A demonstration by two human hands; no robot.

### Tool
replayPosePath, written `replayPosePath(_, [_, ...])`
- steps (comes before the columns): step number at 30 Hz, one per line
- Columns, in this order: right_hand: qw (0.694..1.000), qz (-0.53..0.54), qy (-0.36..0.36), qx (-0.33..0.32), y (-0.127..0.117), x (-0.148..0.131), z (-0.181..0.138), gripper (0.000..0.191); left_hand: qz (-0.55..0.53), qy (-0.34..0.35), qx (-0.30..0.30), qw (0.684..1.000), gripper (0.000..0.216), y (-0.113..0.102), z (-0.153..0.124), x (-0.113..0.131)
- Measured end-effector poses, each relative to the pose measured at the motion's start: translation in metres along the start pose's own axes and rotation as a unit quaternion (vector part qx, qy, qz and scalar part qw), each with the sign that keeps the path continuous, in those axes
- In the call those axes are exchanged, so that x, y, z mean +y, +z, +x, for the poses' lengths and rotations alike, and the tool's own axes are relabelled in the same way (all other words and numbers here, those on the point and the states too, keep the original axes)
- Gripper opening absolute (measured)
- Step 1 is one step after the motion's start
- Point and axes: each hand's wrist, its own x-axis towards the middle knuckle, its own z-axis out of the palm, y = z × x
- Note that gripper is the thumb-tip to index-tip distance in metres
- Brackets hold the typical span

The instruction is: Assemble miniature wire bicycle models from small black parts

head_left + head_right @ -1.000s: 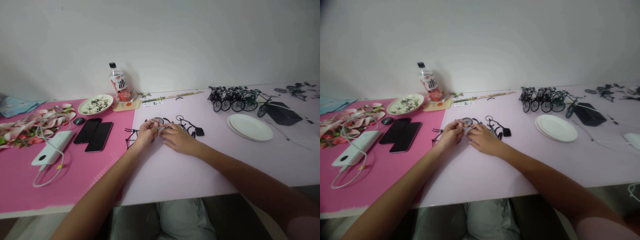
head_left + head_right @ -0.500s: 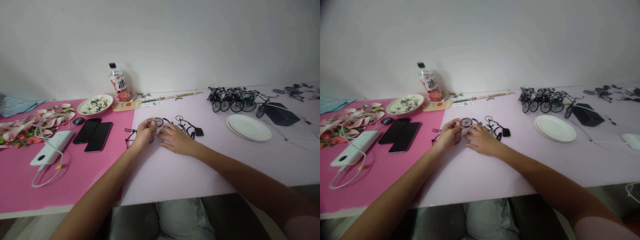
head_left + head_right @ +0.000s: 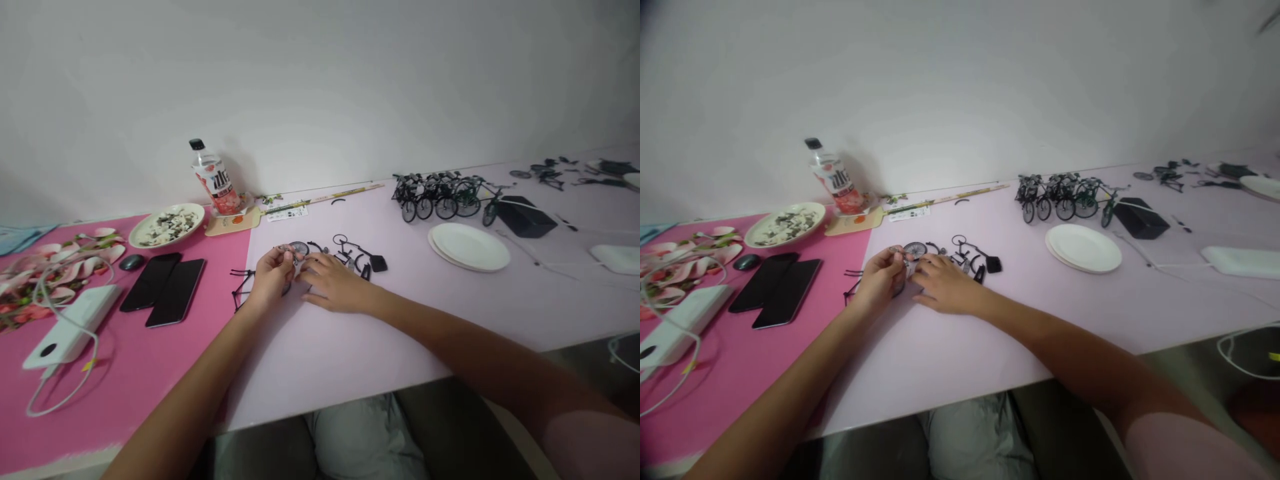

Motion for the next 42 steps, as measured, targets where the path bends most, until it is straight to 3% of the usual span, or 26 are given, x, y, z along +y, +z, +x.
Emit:
replayPosePath(4, [1.000, -0.018, -0.015, -0.001, 0.000, 0.001, 0.002, 0.021, 0.008, 0.009, 0.002, 1.000, 0.041, 0.000, 0.000, 0.001])
replayPosePath(13, [0.999, -0.039, -0.028, 0.010, 0.005, 0.003, 0.003, 0.022, 0.040, 0.030, -0.013, 0.999, 0.042, -0.001, 0.001, -0.001])
replayPosePath(19, [1.000, -0.003, -0.005, 0.029, 0.010, 0.009, 0.002, 0.016, 0.050, 0.024, -0.024, 0.998, 0.045, 0.001, 0.001, -0.002])
replayPosePath(24, [0.990, 0.092, 0.049, 0.096, 0.002, 0.014, 0.000, 0.007, 0.060, 0.023, -0.022, 0.998, 0.041, 0.001, -0.002, -0.001])
replayPosePath(30, [0.958, 0.192, 0.094, 0.188, -0.011, 0.012, -0.005, 0.016, 0.038, -0.012, -0.090, 0.995, 0.047, 0.004, -0.003, -0.002])
replayPosePath(35, [0.944, 0.228, 0.073, 0.229, -0.012, 0.010, -0.005, 0.022, 0.014, -0.035, -0.149, 0.988, 0.052, 0.008, -0.004, -0.004])
replayPosePath(42, [0.932, 0.245, 0.050, 0.261, -0.015, 0.006, -0.004, 0.034, -0.010, -0.043, -0.149, 0.988, 0.050, 0.008, -0.006, -0.004])
